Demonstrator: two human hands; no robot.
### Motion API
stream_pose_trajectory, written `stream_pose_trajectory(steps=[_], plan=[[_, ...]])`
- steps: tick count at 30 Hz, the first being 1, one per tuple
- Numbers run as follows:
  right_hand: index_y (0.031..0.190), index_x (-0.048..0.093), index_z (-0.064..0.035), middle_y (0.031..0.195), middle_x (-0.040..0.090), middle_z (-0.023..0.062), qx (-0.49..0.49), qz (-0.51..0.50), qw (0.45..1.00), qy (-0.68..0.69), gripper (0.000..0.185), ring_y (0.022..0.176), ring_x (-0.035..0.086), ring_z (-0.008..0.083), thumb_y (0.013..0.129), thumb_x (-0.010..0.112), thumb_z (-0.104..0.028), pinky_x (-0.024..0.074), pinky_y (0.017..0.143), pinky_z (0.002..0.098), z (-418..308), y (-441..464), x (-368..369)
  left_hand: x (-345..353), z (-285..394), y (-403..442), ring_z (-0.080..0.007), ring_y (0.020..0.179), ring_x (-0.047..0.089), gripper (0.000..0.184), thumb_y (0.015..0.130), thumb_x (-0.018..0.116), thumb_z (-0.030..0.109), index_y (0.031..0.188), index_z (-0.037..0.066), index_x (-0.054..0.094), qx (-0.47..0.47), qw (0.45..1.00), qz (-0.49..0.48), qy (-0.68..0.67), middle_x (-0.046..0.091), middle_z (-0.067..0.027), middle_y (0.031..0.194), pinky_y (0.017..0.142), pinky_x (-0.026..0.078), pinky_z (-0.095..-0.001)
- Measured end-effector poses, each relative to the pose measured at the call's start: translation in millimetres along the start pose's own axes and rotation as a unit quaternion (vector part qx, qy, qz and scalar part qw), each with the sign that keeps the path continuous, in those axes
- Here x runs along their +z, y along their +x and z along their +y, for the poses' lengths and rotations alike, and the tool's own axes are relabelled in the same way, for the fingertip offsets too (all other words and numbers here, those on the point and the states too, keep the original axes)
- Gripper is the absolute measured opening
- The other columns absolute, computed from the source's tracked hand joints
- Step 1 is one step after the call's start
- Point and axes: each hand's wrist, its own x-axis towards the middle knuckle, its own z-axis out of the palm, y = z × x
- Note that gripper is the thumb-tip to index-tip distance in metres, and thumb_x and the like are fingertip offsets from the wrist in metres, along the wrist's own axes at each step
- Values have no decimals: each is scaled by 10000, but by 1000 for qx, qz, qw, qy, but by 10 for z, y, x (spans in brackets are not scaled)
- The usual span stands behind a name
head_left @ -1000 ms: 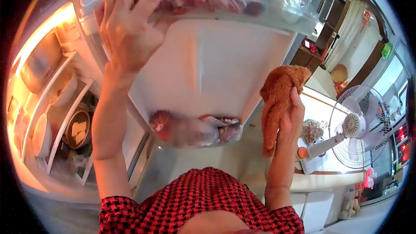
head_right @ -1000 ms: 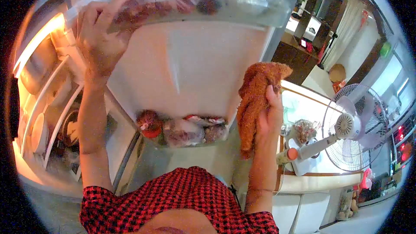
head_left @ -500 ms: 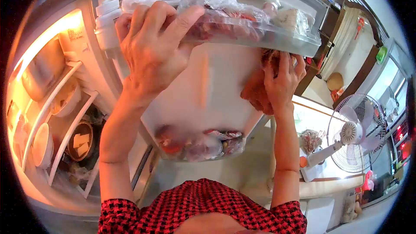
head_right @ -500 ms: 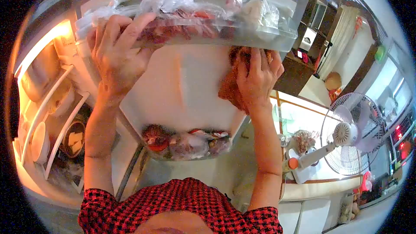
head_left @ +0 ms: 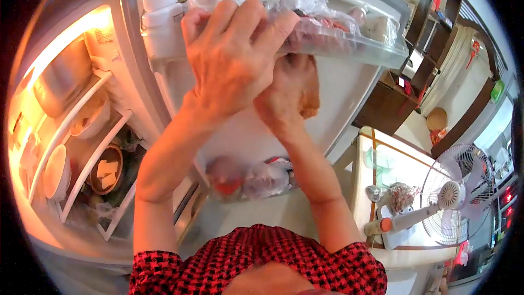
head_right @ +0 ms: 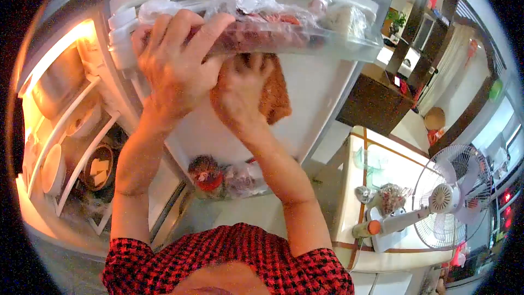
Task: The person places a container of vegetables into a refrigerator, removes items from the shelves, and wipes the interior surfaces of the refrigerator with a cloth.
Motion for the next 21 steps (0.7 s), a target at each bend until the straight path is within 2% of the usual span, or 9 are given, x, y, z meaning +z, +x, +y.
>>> stream_pose_trajectory(steps=[6, 8, 9, 10, 11, 14, 18, 19, 21], plan=[[1115, 466, -12, 1122, 441, 164, -61, 76, 989, 115, 375, 1026, 429, 318, 777, 542, -156, 373, 800, 379, -228, -17, 188, 20, 22, 16, -144, 705, 466, 326, 532, 616, 206, 858, 208, 619, -12, 1000, -15, 14, 454, 34, 741, 643, 260, -341], [1061, 496, -15, 1040, 495, 169, -11, 2, 944, 330, 338, 980, 456, 333, 760, 567, -153, 374, 786, 378, -31, -84, 159, -34, 25, 23, -143, 716, 472, 310, 539, 609, 215, 849, 213, 618, -14, 999, -21, 22, 455, 36, 739, 650, 262, -347], [982, 532, -13, 930, 540, 166, -160, 36, 980, 113, 265, 900, 484, 355, 736, 572, -101, 381, 761, 393, 89, -36, 53, -77, 38, 41, -144, 740, 495, 353, 527, 624, 180, 878, 219, 628, -25, 999, -46, 16, 475, 40, 746, 690, 286, -334], [905, 565, -17, 851, 559, 161, -130, 32, 972, 192, 219, 829, 497, 364, 688, 560, -38, 378, 726, 426, 115, 48, -27, -109, 51, 49, -145, 764, 517, 399, 515, 639, 146, 906, 225, 639, -39, 997, -69, 14, 495, 45, 753, 729, 310, -320], [857, 574, -23, 893, 564, 160, -151, 11, 987, 43, 210, 853, 507, 345, 648, 563, -24, 373, 726, 421, 238, -30, -173, -68, 45, 28, -151, 772, 513, 321, 534, 636, 179, 852, 228, 639, -38, 998, -43, 18, 498, 48, 764, 742, 311, -364], [1018, 584, -71, 1062, 548, 118, -93, 57, 992, -69, 367, 1039, 463, 336, 651, 579, -51, 322, 856, 423, 333, -111, -294, -28, 46, 19, -156, 770, 500, 138, 621, 572, 230, 751, 203, 611, -46, 998, 49, -14, 504, 25, 748, 724, 295, -405], [1048, 566, -56, 1133, 517, 112, -142, 5, 985, -93, 392, 1072, 419, 358, 698, 613, -226, 277, 883, 488, 232, -140, -80, -54, 79, 18, -167, 788, 504, 77, 634, 572, 214, 691, 180, 612, -77, 996, 38, -35, 524, 13, 737, 757, 304, -436], [950, 622, -32, 972, 575, 162, -101, 68, 991, -54, 320, 1013, 495, 345, 660, 598, -166, 391, 838, 419, -41, -161, -28, -49, 81, 24, -171, 792, 505, 66, 636, 574, 204, 676, 169, 615, -72, 996, 44, -39, 530, 9, 728, 770, 307, -444], [951, 620, -32, 968, 575, 163, -123, 64, 990, -36, 322, 1007, 498, 345, 660, 599, -167, 393, 834, 420, -303, -162, 111, -40, 92, 21, -175, 800, 507, 62, 624, 592, 187, 663, 150, 621, -70, 995, 57, -45, 535, -2, 712, 805, 307, -474]])
